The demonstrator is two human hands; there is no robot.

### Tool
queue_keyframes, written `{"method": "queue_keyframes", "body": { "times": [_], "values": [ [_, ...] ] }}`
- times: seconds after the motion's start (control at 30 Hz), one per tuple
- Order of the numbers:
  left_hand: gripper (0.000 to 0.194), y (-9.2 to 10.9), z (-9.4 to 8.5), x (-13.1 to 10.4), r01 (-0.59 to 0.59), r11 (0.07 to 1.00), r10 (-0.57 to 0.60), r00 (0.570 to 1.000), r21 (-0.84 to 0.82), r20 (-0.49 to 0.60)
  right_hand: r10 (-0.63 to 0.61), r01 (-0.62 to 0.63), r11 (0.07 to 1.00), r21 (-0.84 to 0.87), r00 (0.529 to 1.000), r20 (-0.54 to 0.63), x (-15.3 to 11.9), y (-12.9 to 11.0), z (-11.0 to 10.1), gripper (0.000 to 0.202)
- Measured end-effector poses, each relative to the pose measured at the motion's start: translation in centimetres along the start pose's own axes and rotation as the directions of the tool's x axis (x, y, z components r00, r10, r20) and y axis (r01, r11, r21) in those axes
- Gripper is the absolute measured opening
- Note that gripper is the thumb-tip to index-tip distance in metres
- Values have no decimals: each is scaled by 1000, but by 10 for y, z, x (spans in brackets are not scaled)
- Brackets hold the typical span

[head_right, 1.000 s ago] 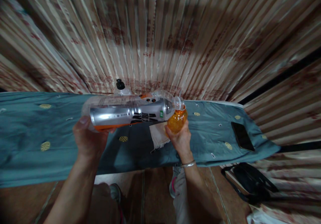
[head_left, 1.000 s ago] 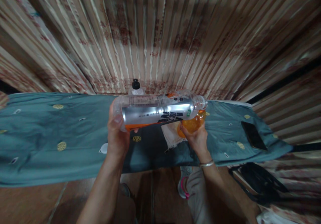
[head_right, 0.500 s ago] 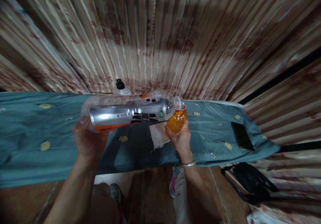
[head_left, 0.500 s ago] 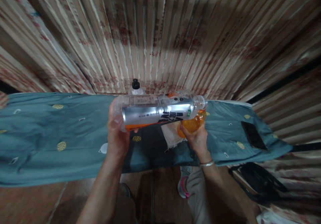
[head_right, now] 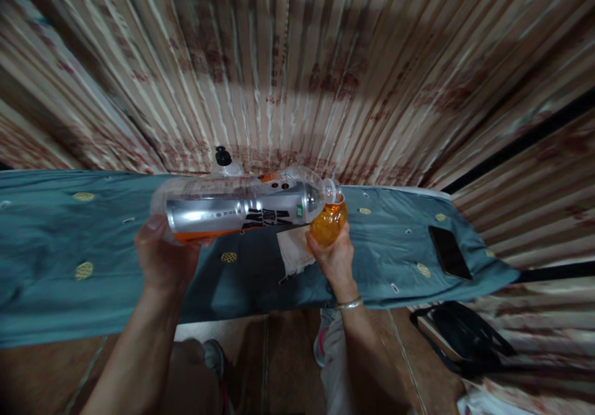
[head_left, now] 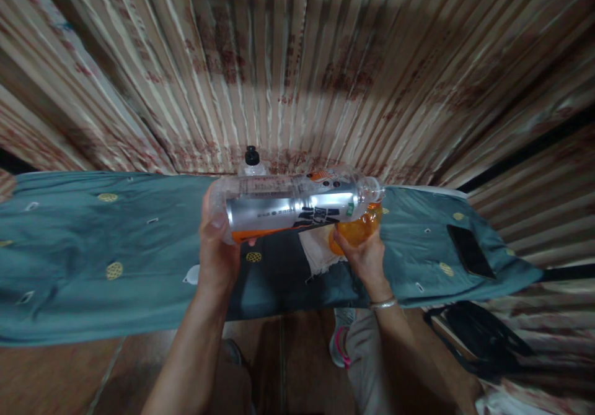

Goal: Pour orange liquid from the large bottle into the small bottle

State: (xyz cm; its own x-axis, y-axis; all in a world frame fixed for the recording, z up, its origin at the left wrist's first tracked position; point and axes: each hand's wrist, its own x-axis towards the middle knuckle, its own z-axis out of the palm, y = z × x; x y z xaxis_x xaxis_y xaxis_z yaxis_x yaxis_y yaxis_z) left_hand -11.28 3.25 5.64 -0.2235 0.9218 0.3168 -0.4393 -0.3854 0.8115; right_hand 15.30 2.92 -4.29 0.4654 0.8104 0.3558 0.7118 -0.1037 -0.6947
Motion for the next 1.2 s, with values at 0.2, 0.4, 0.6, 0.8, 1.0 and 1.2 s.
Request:
{"method": "queue_keyframes", "body": {
  "times": [0.2,0.4,0.6,0.8,1.0,1.2],
  "values": [
    [46,0,3,-1,22,1000,-22,998,-4,-54,0,0,1000,3,1000,-1,0,0,-1,93],
    [43,0,2,-1,13,1000,-13,1000,-15,-28,27,-27,1000,8,999,19,0,-1,-2,93],
    [46,1,2,-1,15,1000,-16,999,-14,-46,20,-20,1000,11,1000,11,1,-3,-2,97],
    [43,3,2,-1,37,999,-38,999,-25,-39,34,-35,999,25,999,28,0,-3,-2,97],
    [38,3,2,-1,21,999,-22,1000,-26,-10,21,-21,1000,12,1000,12,0,-1,-2,95],
    [47,0,3,0,12,998,-14,999,-62,-41,26,-26,1000,7,999,19,0,-1,-2,98]
  ]
}}
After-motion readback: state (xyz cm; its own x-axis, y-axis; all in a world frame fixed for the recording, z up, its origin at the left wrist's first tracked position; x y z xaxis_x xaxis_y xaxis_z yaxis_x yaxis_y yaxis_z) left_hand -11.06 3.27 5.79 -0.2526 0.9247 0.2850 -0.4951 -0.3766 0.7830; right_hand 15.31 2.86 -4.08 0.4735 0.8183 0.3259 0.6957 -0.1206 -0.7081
